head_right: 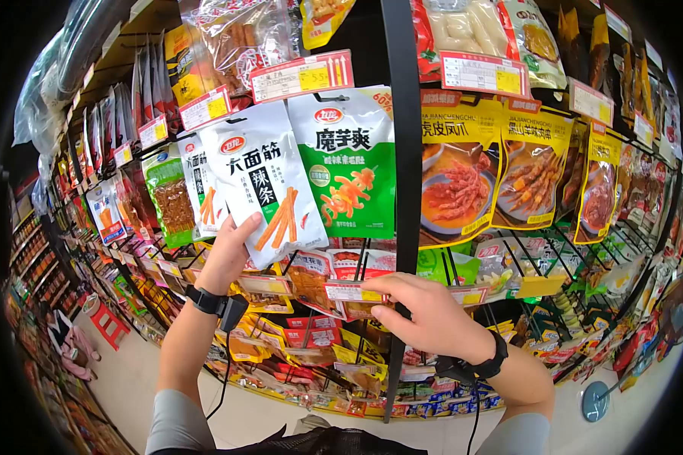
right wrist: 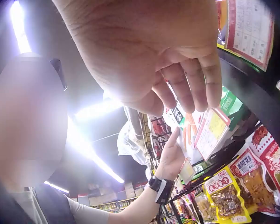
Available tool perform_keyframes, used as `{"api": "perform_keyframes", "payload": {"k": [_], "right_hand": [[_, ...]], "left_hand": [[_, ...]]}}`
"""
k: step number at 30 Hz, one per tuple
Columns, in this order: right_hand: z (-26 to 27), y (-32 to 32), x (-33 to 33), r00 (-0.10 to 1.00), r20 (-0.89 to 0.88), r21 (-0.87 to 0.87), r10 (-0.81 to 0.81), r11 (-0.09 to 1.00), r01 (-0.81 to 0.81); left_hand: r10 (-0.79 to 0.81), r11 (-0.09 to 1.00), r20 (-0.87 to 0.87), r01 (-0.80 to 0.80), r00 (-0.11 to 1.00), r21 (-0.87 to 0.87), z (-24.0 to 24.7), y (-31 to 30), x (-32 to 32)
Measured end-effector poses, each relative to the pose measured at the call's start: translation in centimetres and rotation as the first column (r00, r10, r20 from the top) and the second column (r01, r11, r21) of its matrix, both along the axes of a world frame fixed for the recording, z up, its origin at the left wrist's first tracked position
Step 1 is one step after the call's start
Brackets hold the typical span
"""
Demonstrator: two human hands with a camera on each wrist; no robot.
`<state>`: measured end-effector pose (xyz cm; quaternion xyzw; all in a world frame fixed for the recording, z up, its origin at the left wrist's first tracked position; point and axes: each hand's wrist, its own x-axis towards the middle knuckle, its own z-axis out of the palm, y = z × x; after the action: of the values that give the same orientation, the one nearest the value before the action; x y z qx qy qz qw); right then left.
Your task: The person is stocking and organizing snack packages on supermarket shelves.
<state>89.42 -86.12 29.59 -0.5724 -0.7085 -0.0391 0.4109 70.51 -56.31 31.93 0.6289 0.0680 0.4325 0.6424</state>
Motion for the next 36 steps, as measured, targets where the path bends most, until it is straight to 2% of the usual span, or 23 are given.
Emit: {"api": "perform_keyframes", "payload": {"k": [2,6,10,11,13,14,17,18,21,25,29,30,33,36], "right_hand": [[-0.2,0.1,0.4,0.999,-0.044,-0.013,0.010,1.000,-0.011],[-0.6,-0.5,0.9,0.991,-0.129,-0.014,0.020,1.000,-0.022],[-0.6,-1.2,0.6,0.990,-0.132,0.033,0.045,0.999,-0.041],[-0.6,-1.3,0.6,0.991,-0.125,0.035,0.044,0.999,-0.040],[-0.5,-1.3,0.5,0.993,-0.112,0.033,0.047,0.999,-0.043],[-0.7,-1.0,0.6,0.991,-0.121,0.048,0.060,0.997,-0.055],[-1.1,-0.4,0.9,0.990,-0.116,0.080,0.075,0.995,-0.066],[-1.1,-0.3,0.9,0.991,-0.115,0.081,0.073,0.995,-0.064],[-1.1,-0.2,0.8,0.991,-0.111,0.108,0.078,0.992,-0.066],[-0.9,-0.2,0.8,0.992,-0.096,0.195,0.077,0.979,-0.057],[-0.3,-0.4,1.1,0.999,0.010,0.300,-0.038,0.953,0.034],[0.0,-0.1,1.5,0.982,0.132,0.387,-0.138,0.919,0.077],[-0.1,0.2,2.7,0.967,0.176,0.359,-0.183,0.927,0.110],[-0.2,0.2,3.0,0.979,0.143,0.305,-0.149,0.947,0.099]], "left_hand": [[0.013,1.000,0.001,-0.013,1.000,0.016,0.0,0.1,-0.3],[-0.095,0.994,0.135,0.101,0.986,-0.032,-0.3,-0.5,-2.1],[-0.188,0.978,0.214,0.203,0.959,-0.049,0.4,-3.4,-4.5],[-0.201,0.964,0.225,0.233,0.953,-0.127,0.7,-4.0,-5.1],[-0.261,0.926,0.339,0.333,0.904,-0.175,1.3,-4.6,-5.6],[-0.236,0.922,0.387,0.331,0.892,-0.202,2.0,-5.9,-5.6],[-0.281,0.916,0.433,0.374,0.856,-0.145,1.7,-5.1,-5.5],[-0.228,0.934,0.434,0.322,0.871,-0.154,1.8,-5.2,-5.3],[-0.222,0.945,0.475,0.308,0.851,-0.111,1.9,-4.5,-4.9],[-0.089,0.967,0.430,0.182,0.898,-0.180,0.8,-5.9,-4.8],[-0.137,0.985,0.309,0.162,0.941,-0.055,0.7,-4.5,-5.3],[-0.171,0.980,0.245,0.190,0.954,-0.057,0.9,-3.5,-5.9],[-0.040,0.998,0.180,0.050,0.983,-0.048,-0.7,-2.6,-6.8],[-0.028,0.993,0.085,0.017,0.996,0.119,-2.2,-1.6,-7.8]]}}
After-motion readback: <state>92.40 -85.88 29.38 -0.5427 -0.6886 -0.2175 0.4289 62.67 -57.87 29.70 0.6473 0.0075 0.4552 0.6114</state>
